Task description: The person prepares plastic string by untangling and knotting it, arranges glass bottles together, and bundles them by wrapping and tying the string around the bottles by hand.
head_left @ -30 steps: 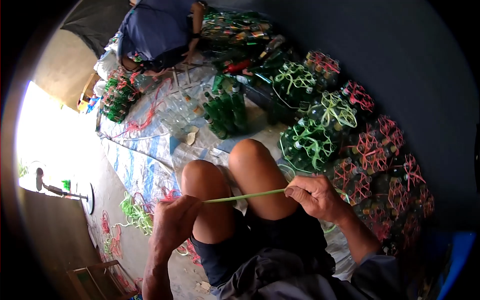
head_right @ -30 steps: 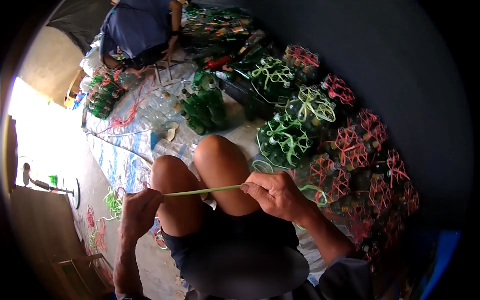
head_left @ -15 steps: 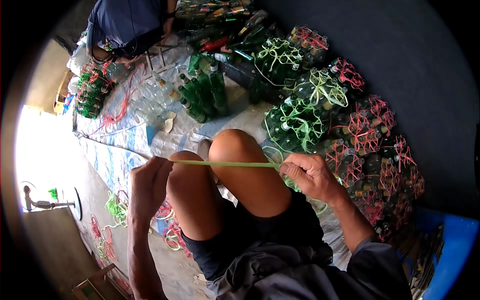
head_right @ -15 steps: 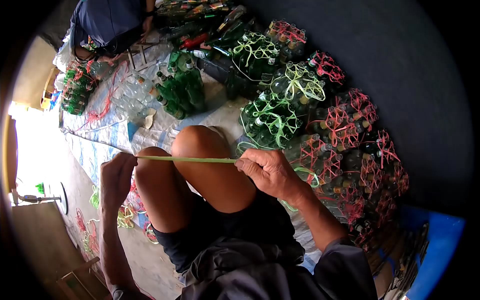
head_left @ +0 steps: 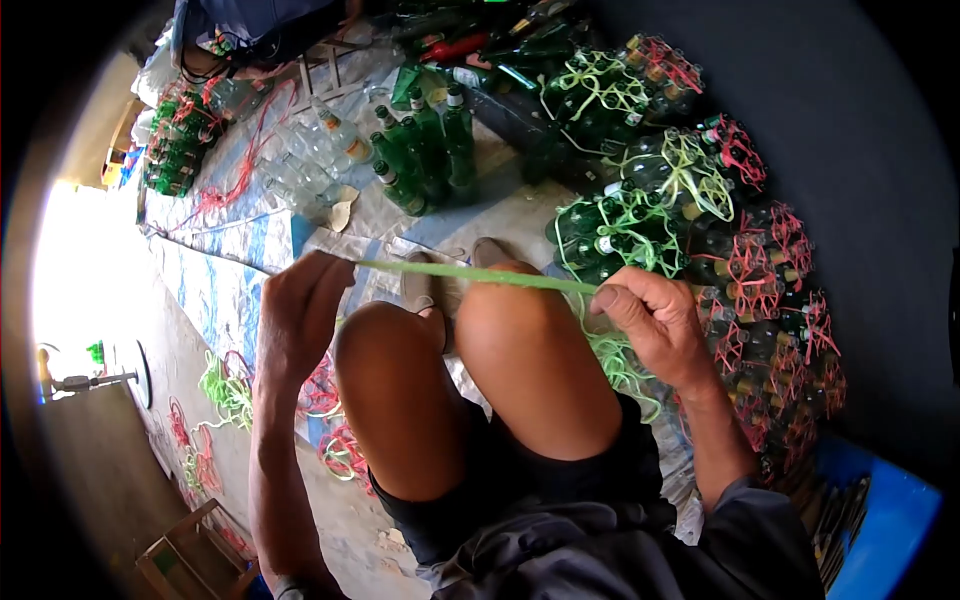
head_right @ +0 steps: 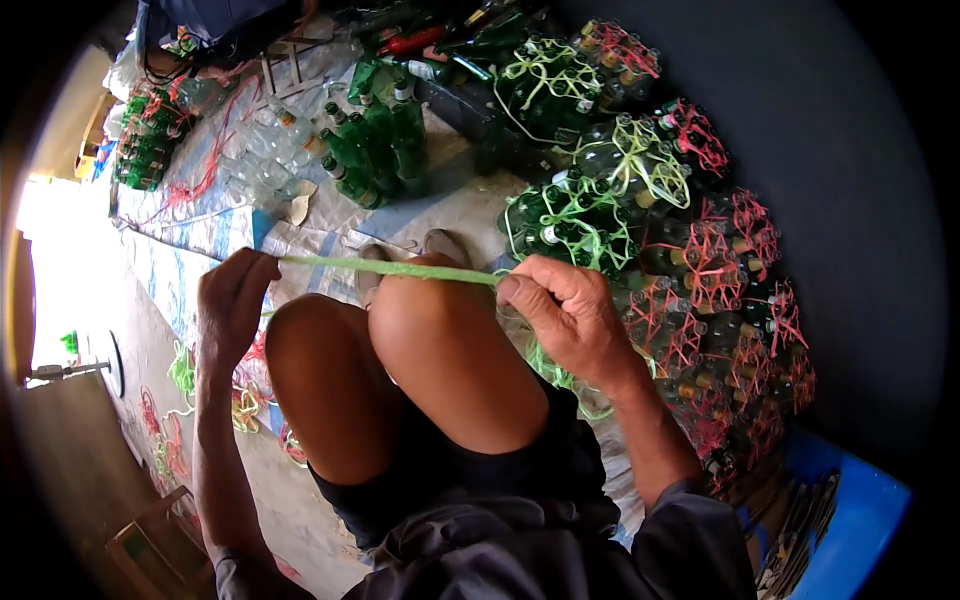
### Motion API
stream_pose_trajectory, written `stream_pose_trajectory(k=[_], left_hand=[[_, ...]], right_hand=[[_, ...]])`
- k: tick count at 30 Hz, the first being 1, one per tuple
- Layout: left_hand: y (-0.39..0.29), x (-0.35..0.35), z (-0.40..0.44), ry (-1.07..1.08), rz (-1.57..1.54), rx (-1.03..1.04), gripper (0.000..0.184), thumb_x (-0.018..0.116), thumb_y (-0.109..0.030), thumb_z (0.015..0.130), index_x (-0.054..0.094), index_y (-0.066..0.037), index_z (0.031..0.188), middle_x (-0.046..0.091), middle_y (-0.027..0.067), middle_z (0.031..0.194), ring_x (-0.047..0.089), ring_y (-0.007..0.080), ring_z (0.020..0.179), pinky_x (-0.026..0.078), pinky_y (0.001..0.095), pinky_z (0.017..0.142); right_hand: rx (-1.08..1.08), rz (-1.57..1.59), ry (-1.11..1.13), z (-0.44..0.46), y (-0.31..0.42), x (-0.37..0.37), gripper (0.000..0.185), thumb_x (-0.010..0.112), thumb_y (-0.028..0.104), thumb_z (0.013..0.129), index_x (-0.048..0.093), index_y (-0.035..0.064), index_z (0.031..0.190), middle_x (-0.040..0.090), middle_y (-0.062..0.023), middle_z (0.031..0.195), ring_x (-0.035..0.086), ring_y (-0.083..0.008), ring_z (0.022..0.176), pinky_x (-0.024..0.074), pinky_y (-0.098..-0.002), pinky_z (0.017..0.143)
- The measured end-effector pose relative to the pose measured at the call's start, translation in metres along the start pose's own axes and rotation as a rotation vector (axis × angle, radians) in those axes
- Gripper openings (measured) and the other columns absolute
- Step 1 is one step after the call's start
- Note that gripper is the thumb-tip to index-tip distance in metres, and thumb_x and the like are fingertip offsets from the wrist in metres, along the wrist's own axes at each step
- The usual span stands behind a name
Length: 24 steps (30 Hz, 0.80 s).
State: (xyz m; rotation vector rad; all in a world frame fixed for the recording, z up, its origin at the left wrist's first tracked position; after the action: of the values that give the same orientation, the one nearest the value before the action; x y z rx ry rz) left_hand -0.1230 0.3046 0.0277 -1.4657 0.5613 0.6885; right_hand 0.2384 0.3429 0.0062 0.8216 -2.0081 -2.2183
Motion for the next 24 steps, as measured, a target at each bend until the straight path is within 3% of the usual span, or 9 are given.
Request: stream_pose_trajectory(k=[2,3,12,16,20,21,24], left_hand=[[0.008,-0.002,0.014,-0.010,-0.015,-0.010,0.020,0.060,-0.014,0.100,0.068,0.004,0.094,0.067,0.0145,0.076,0.063,0.0190,0.067,0.049,0.0332,0.066],[0.014,0.000,0.021,-0.059,-0.042,0.027,0.021,0.060,-0.014,0.100,0.069,0.004,0.094,0.065,0.0145,0.075,0.059,0.0175,0.066,0.048,0.0325,0.065],[0.094,-0.008,0.119,-0.214,0.036,0.122,0.031,0.062,-0.024,0.104,0.069,0.004,0.091,0.055,0.0092,0.063,0.047,0.0101,0.058,0.041,0.0327,0.055],[0.140,0.000,0.170,-0.245,0.046,0.121,0.033,0.062,-0.026,0.103,0.070,0.003,0.090,0.058,0.0127,0.064,0.051,0.0160,0.058,0.043,0.0356,0.057],[0.177,0.011,0.225,-0.271,0.148,0.058,0.036,0.061,-0.030,0.102,0.070,0.002,0.090,0.064,0.0178,0.069,0.060,0.0266,0.059,0.048,0.0394,0.061],[0.186,0.016,0.239,-0.315,0.131,0.080,0.038,0.061,-0.032,0.101,0.071,0.002,0.089,0.066,0.0203,0.072,0.066,0.0327,0.064,0.050,0.0412,0.063],[0.214,0.030,0.279,-0.357,0.178,0.050,0.037,0.061,-0.032,0.100,0.071,0.001,0.089,0.067,0.0212,0.074,0.067,0.0357,0.067,0.051,0.0424,0.065]], right_hand=[[0.038,0.030,-0.013,0.015,-0.006,0.005,0.024,0.063,0.019,0.104,0.071,0.0026,0.088,0.049,0.0068,0.061,0.039,-0.0023,0.055,0.0293,-0.0244,0.050],[0.070,0.032,0.010,0.025,-0.002,0.004,0.021,0.065,0.016,0.103,0.071,0.0014,0.089,0.055,0.0035,0.067,0.044,-0.0036,0.061,0.0375,-0.0239,0.056],[0.088,0.050,0.033,0.113,-0.055,0.029,0.025,0.063,0.021,0.104,0.069,0.0024,0.088,0.049,0.0071,0.065,0.042,-0.0021,0.061,0.0340,-0.0224,0.055],[0.143,0.147,0.005,0.163,-0.083,0.044,0.027,0.063,0.023,0.104,0.069,0.0045,0.086,0.046,0.0086,0.065,0.039,-0.0004,0.060,0.0292,-0.0219,0.052],[0.195,0.317,-0.079,0.230,-0.114,0.064,0.023,0.061,0.024,0.105,0.066,0.0044,0.093,0.036,0.0127,0.064,0.027,0.0023,0.053,0.0198,-0.0202,0.046],[0.191,0.337,-0.098,0.249,-0.120,0.067,0.026,0.062,0.027,0.104,0.067,0.0053,0.091,0.037,0.0127,0.064,0.028,0.0022,0.053,0.0200,-0.0203,0.046],[0.157,0.382,-0.167,0.305,-0.145,0.078,0.028,0.065,0.031,0.103,0.068,0.0061,0.090,0.039,0.0130,0.065,0.030,0.0024,0.052,0.0203,-0.0195,0.044]])
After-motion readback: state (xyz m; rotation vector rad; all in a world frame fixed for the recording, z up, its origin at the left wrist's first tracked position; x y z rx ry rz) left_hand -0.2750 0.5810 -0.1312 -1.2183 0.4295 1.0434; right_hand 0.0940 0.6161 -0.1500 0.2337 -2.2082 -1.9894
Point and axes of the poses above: each hand's wrist, its own z-axis towards the middle knuckle, its own x-axis out of the palm, y = z × x, the point moved 1 cm from there along z, towards the middle knuckle
